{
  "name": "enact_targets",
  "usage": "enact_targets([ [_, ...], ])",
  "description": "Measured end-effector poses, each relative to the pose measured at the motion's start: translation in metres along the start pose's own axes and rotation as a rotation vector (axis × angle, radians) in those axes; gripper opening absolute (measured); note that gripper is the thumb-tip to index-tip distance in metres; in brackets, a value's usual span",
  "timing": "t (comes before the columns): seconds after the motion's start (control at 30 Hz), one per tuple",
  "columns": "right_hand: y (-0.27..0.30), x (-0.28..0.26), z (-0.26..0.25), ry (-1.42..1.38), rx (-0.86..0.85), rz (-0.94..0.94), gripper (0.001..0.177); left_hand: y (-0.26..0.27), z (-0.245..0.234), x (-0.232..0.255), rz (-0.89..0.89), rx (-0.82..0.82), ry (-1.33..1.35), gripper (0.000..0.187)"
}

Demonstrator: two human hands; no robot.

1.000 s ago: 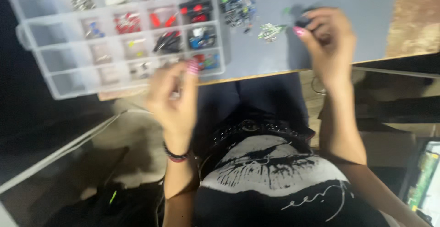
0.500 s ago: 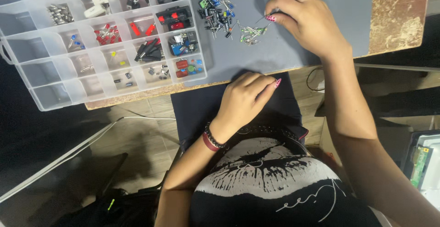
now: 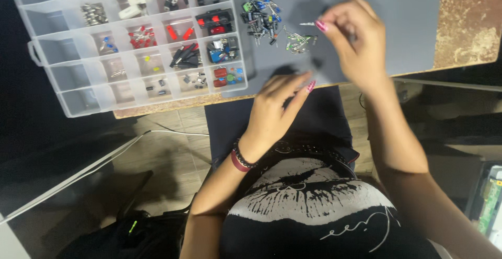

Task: The person sorts small electronic components, such as capacitors and resistors, from a pile on a table into the compartments of a clear plastic organizer box. The person picks up individual items and places them into specific sections of the box.

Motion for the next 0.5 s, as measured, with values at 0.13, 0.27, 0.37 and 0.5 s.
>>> enact_targets([
  [0.13,0.033,-0.028,0.021,-0.375,0.083,0.281,0.01,-0.001,-0.012,0.003,-0.222,0.115,0.098,0.037],
  [0.27,0.053,-0.06,0.038,-0.377,0.17,0.072,0.003,-0.003,-0.031,0.013,-0.245,0.401,0.452,0.031],
  [0.37,0.062,-0.081,0.042,-0.244,0.173,-0.074,0.007,0.006,-0.035,0.01,-0.245,0.509,0.507,0.025],
  [0.5,0.056,-0.088,0.047,-0.176,-0.003,-0.095,0.006,0.012,-0.047,0.012,-0.181,0.651,0.537,0.019],
])
Point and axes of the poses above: each hand's wrist, its own y-axis away from the middle knuckle, its own z-axis out of the palm, x = y × z, the point moved 8 cm from there along -y, towards the middle knuckle, and after that the axes turned 8 degrees about z, right-handed, at the moved point
